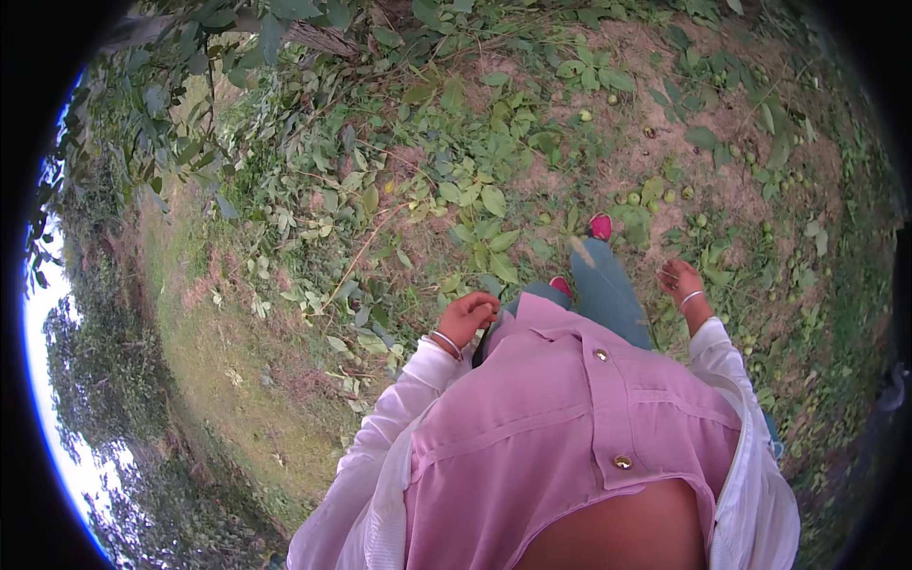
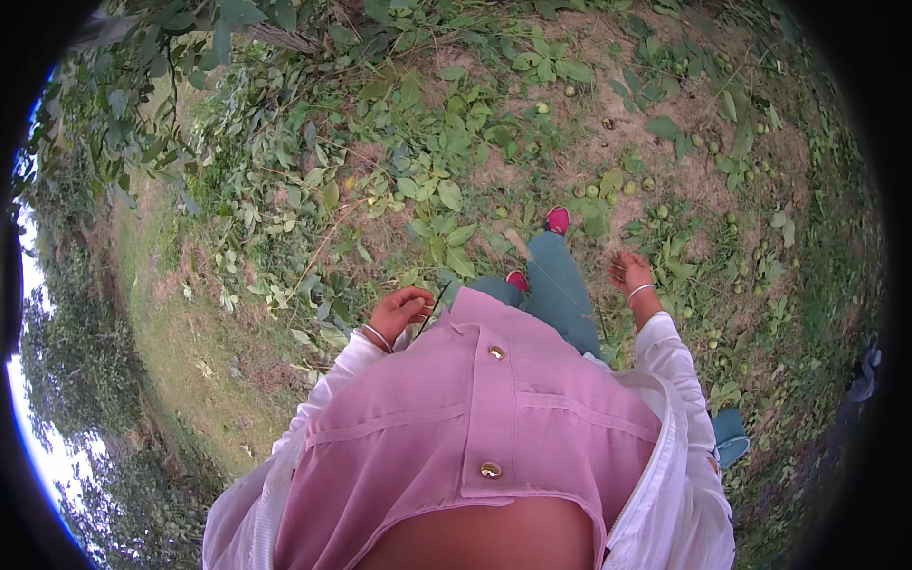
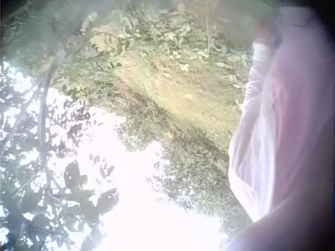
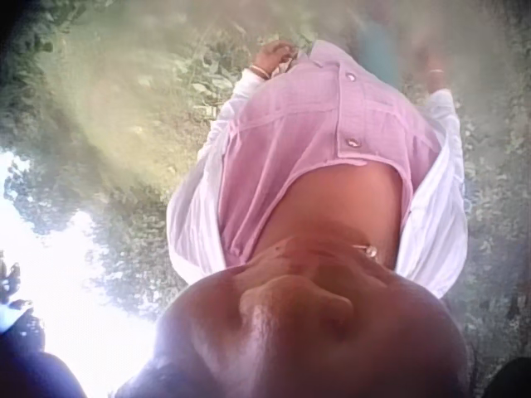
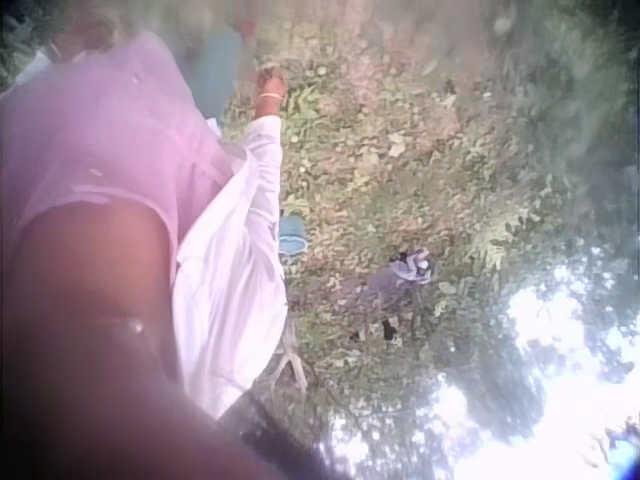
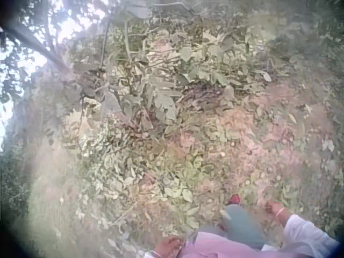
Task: The person picks up green-husked walnuts from the ground by hand and places them into white and green plastic buckets.
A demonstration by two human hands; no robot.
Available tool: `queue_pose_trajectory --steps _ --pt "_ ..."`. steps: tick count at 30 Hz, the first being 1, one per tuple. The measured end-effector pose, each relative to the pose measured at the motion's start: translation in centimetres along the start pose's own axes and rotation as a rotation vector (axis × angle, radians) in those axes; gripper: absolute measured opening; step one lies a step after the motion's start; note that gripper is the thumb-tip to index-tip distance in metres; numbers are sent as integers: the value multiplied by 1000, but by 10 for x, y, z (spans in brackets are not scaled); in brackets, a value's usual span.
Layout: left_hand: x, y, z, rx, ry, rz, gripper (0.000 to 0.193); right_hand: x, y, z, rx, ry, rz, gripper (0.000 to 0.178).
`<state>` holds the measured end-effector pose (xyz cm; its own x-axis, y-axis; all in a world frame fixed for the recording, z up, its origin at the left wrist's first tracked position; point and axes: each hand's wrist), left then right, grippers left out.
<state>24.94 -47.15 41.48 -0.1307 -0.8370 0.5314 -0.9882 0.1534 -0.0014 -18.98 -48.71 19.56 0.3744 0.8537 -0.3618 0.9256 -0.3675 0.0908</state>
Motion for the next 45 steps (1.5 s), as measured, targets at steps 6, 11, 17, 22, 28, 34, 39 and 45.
queue_pose_trajectory --steps 6,11,17,22,28,34,39,45 --pt "37 -22 9 111 -58 -68 18 -81 29 26 22 -32 3 21" --pt "47 -49 20 156 -43 -124 18 -114 47 38 7 -76 -141 27" --pt "25 -113 16 168 -47 -100 20 -80 80 60 53 -14 -213 28" --pt "-12 -209 11 163 -37 -148 20 -31 157 36 95 27 -372 27" --pt "-64 -375 0 310 132 -267 22 36 322 -22 246 -71 -404 31" --pt "-118 -467 -47 510 -32 -578 18 48 432 -23 46 -154 -443 19" --pt "-144 -484 -43 399 -90 -554 17 57 449 -7 37 -465 -690 14" --pt "-126 -478 -68 337 -149 -463 20 74 428 8 175 -590 -1070 18"
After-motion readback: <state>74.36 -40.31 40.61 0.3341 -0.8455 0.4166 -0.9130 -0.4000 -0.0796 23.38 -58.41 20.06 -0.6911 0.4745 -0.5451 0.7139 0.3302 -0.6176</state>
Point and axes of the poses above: each hand's wrist, its own z-axis towards the middle knuckle, its own y-axis out of the palm, x = y × z, and after that the axes turned 2 degrees about -z, right-handed
